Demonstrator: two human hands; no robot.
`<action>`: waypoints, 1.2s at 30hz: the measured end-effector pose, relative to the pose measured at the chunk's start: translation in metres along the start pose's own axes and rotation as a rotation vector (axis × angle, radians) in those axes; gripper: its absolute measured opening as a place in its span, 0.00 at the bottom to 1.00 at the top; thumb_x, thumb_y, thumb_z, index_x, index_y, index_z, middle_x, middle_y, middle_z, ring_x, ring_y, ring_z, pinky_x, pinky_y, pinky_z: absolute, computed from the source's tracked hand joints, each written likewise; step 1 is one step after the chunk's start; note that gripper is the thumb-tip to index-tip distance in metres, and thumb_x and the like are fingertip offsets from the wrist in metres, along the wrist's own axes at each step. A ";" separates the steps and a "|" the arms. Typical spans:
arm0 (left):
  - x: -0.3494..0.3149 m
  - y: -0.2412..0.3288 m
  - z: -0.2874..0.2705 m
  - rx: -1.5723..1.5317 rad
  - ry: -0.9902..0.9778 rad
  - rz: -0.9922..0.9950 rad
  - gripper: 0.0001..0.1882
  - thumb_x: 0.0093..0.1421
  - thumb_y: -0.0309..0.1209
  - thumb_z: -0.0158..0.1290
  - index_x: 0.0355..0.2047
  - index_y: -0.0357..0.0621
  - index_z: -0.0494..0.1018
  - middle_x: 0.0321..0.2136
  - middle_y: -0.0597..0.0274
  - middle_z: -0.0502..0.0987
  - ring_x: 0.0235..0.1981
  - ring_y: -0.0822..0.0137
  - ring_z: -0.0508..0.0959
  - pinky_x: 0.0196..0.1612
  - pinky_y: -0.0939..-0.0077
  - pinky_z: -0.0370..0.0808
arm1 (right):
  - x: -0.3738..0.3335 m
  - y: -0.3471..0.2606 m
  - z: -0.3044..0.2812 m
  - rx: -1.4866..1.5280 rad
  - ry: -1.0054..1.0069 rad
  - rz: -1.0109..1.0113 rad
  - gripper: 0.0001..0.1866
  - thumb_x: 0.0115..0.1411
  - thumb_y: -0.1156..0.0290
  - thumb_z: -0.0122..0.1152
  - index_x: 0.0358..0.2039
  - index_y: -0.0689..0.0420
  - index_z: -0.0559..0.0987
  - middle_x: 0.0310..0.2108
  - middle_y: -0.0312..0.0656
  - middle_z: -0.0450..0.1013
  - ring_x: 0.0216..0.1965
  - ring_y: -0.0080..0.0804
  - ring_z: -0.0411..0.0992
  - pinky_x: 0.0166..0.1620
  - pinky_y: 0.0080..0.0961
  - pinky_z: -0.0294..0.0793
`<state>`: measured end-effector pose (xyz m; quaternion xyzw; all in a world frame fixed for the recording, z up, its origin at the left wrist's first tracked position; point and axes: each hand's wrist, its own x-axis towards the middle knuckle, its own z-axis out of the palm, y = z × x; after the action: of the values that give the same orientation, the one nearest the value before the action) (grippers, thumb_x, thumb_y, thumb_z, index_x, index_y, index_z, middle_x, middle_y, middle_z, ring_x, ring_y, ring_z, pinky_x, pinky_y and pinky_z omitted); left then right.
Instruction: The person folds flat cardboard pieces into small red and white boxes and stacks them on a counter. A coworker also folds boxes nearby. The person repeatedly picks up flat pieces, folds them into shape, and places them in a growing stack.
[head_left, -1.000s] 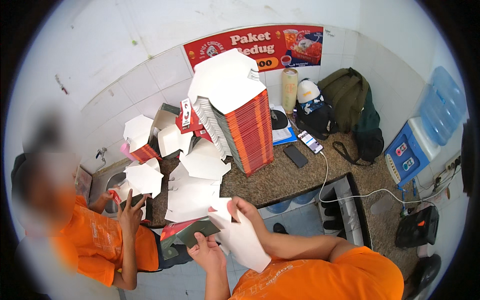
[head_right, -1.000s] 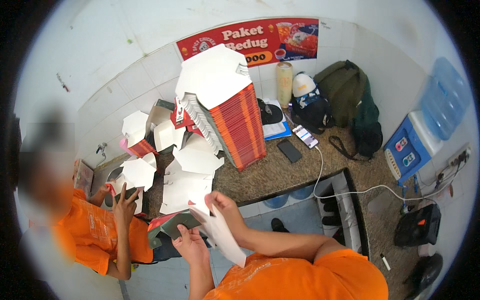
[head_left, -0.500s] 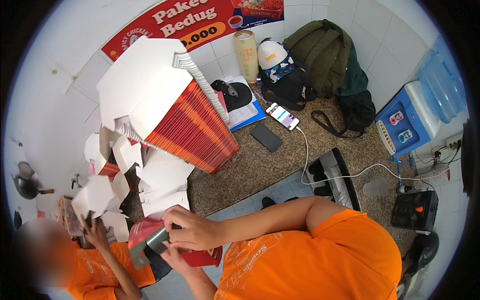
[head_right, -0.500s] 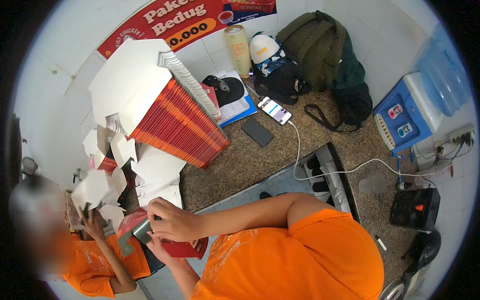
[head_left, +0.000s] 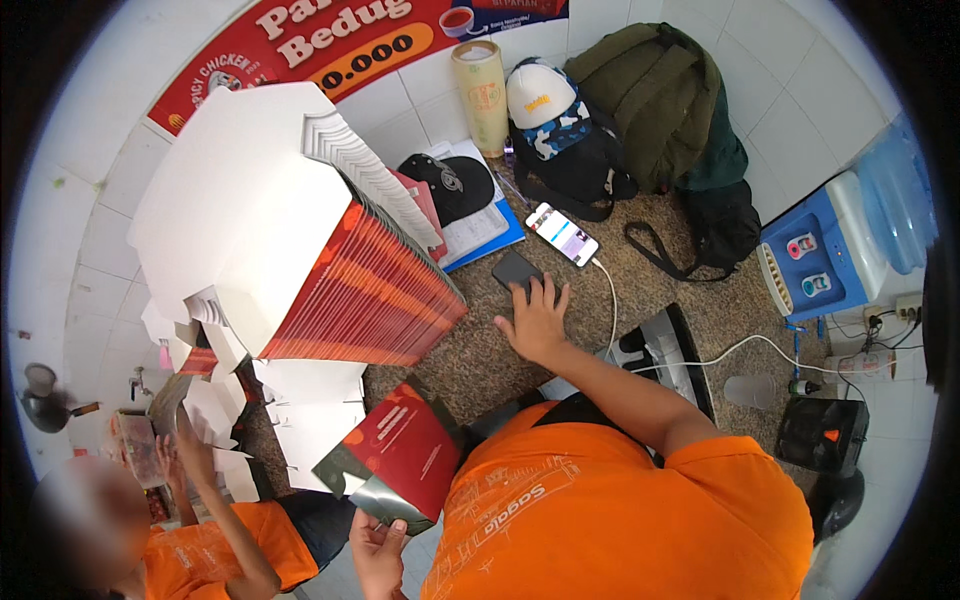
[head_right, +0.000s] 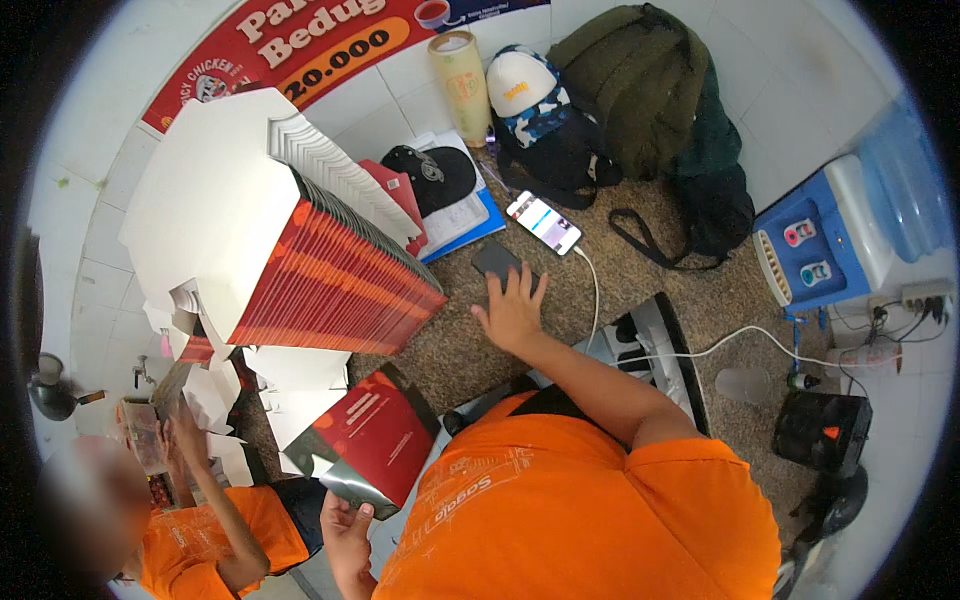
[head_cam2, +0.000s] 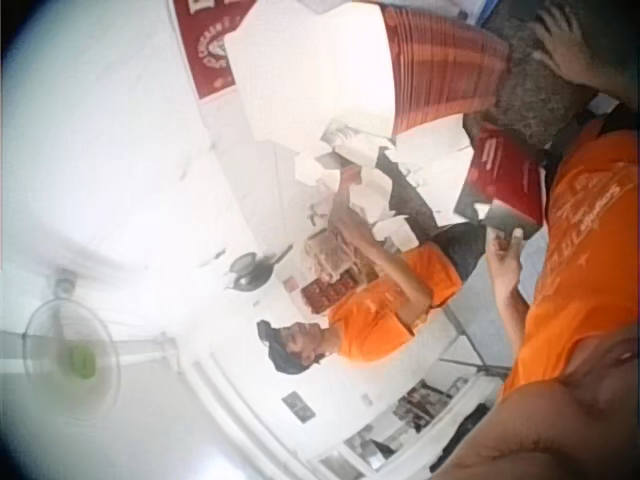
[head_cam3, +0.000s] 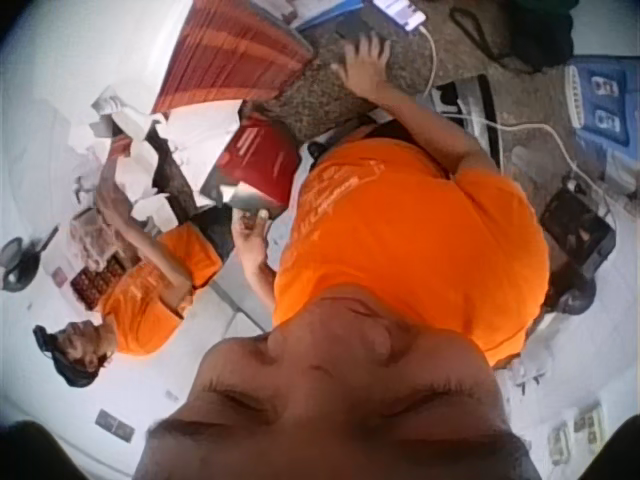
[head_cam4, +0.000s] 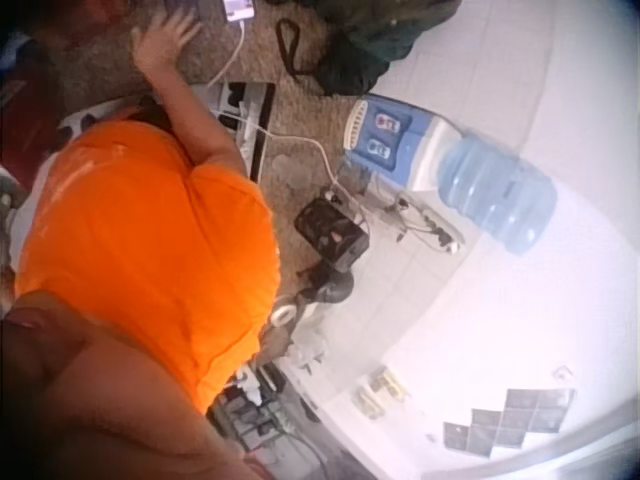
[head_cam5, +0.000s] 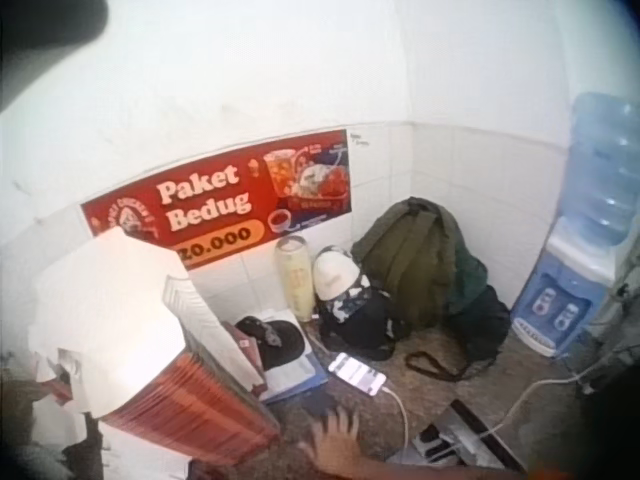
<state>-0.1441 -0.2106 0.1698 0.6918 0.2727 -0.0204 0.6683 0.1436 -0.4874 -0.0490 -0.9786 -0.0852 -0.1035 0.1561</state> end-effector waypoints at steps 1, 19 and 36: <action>0.000 0.000 0.005 -0.025 0.009 -0.029 0.29 0.63 0.18 0.63 0.63 0.35 0.68 0.53 0.56 0.80 0.51 0.68 0.80 0.55 0.73 0.76 | 0.003 0.004 0.001 -0.022 -0.043 0.042 0.34 0.65 0.47 0.65 0.63 0.58 0.73 0.64 0.56 0.67 0.70 0.65 0.56 0.69 0.74 0.45; -0.008 -0.027 0.027 0.224 0.251 -0.113 0.12 0.64 0.17 0.64 0.42 0.37 0.72 0.31 0.61 0.81 0.32 0.77 0.78 0.38 0.81 0.75 | -0.057 -0.135 -0.131 1.036 -0.736 -0.696 0.20 0.66 0.55 0.68 0.47 0.53 0.70 0.40 0.42 0.76 0.42 0.42 0.77 0.58 0.49 0.61; -0.028 -0.029 0.063 0.055 0.238 0.085 0.04 0.63 0.17 0.65 0.38 0.33 0.84 0.33 0.58 0.86 0.35 0.76 0.81 0.41 0.80 0.77 | -0.032 -0.132 -0.150 0.978 -1.289 -0.962 0.12 0.66 0.63 0.67 0.38 0.58 0.78 0.37 0.46 0.78 0.43 0.45 0.77 0.54 0.44 0.67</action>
<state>-0.1582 -0.2807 0.1478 0.7182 0.3199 0.0826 0.6124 0.0597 -0.4167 0.1213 -0.5328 -0.5842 0.4521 0.4128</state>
